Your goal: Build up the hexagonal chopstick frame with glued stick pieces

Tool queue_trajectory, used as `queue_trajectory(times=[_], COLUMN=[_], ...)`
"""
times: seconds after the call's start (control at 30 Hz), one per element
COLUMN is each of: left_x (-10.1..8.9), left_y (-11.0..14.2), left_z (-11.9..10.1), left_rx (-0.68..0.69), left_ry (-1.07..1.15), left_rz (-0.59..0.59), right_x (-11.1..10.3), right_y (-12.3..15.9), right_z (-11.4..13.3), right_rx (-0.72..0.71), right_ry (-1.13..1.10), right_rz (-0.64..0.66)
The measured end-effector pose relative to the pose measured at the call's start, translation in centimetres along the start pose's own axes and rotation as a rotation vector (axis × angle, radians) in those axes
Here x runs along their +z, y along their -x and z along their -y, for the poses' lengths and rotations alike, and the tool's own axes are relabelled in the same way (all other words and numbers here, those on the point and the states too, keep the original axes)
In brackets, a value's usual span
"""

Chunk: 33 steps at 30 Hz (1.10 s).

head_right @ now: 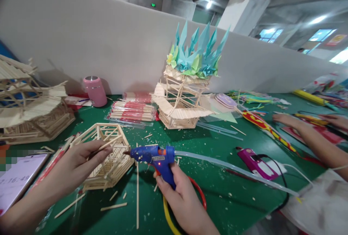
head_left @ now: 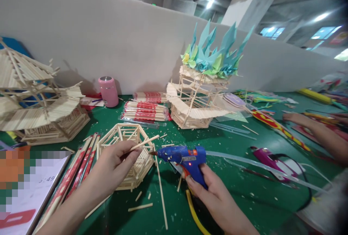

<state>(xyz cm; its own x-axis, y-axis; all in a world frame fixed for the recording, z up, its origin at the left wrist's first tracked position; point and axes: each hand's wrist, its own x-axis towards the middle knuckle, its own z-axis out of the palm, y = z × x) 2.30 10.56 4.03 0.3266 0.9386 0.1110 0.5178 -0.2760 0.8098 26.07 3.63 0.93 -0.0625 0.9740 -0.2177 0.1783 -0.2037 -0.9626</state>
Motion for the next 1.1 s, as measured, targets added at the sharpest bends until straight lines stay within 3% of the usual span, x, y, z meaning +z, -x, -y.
queue_trajectory(times=[0.3, 0.57, 1.1], left_x=[-0.1, -0.2, -0.1], left_y=[0.1, 0.0, 0.1], left_z=[-0.1, -0.3, 0.0], left_rx=[0.012, 0.027, 0.012], left_ry=[-0.012, -0.026, -0.017], left_rz=[0.006, -0.005, 0.005], right_x=[0.3, 0.4, 1.1], right_y=[1.8, 2.0, 1.7], right_z=[0.1, 0.1, 0.8], right_rx=[0.06, 0.044, 0.048], right_ry=[0.031, 0.086, -0.004], right_rz=[0.099, 0.095, -0.044])
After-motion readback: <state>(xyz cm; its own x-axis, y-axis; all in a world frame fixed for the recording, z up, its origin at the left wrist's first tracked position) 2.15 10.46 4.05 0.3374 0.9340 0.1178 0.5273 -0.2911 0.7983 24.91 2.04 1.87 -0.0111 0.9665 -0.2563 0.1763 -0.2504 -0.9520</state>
